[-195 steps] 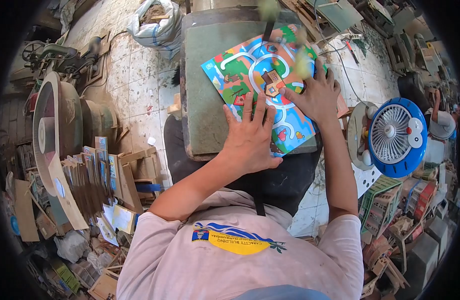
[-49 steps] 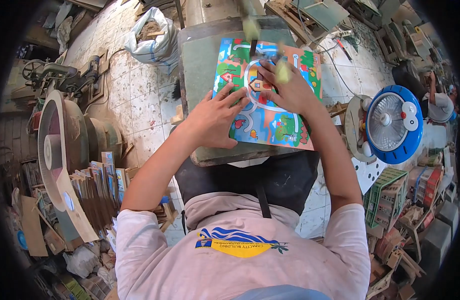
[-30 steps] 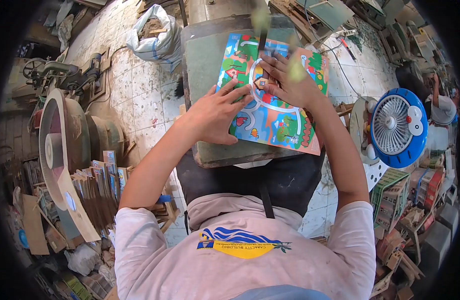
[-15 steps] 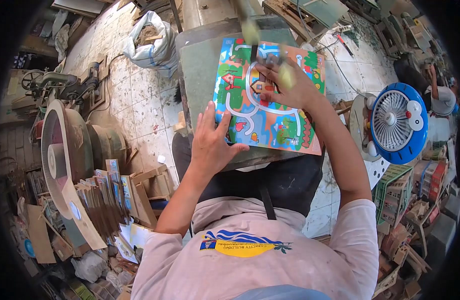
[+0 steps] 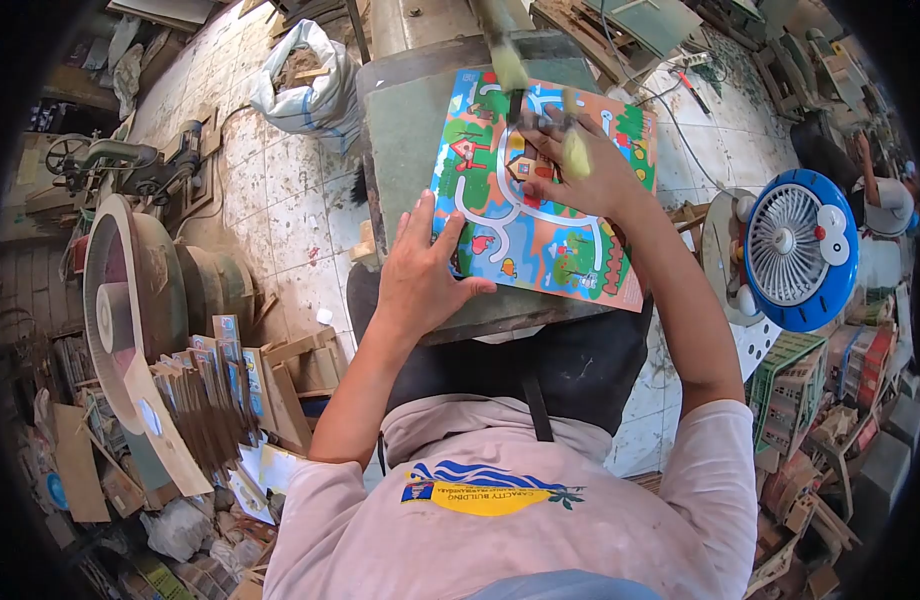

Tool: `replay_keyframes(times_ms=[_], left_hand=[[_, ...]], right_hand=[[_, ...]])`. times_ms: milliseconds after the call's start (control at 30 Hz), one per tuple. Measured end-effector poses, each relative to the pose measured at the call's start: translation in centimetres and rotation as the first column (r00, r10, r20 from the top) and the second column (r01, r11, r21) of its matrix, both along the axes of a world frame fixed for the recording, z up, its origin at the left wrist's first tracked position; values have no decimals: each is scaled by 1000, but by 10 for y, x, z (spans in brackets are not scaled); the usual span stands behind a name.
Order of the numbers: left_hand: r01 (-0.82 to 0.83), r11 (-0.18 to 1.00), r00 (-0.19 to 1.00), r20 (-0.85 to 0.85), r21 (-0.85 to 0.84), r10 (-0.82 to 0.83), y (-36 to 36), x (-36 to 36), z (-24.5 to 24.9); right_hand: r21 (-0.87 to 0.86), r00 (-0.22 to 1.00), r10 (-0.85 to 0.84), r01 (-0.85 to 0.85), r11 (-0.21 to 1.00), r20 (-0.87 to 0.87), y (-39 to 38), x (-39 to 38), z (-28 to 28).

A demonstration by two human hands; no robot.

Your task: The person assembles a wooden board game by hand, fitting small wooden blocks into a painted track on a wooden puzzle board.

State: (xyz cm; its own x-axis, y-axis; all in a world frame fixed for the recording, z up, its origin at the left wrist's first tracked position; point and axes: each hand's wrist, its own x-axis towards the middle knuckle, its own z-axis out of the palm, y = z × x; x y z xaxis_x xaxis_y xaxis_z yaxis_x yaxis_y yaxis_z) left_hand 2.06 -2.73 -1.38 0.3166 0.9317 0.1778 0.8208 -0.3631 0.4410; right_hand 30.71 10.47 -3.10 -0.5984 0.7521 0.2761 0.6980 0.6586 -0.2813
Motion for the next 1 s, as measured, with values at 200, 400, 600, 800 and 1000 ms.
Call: replay_keyframes(times_ms=[200, 400, 600, 800, 1000], left_hand=[[8, 1000, 1000, -12, -12, -8, 4, -1, 2], [2, 1000, 1000, -30, -26, -2, 6, 0, 5], [10, 1000, 1000, -27, -27, -11, 11, -3, 4], [27, 999, 1000, -14, -39, -28, 19, -7, 5], [21, 998, 999, -25, -65, -22, 24, -11, 7]], right_hand=[[-96, 990, -61, 74, 993, 127, 4, 1, -4], [-36, 999, -39, 40, 999, 35, 4, 1, -6], [-151, 978, -88, 118, 982, 191, -3, -5, 19], [-68, 995, -77, 82, 994, 67, 2, -1, -2], [-73, 983, -115, 126, 989, 140, 1, -3, 2]])
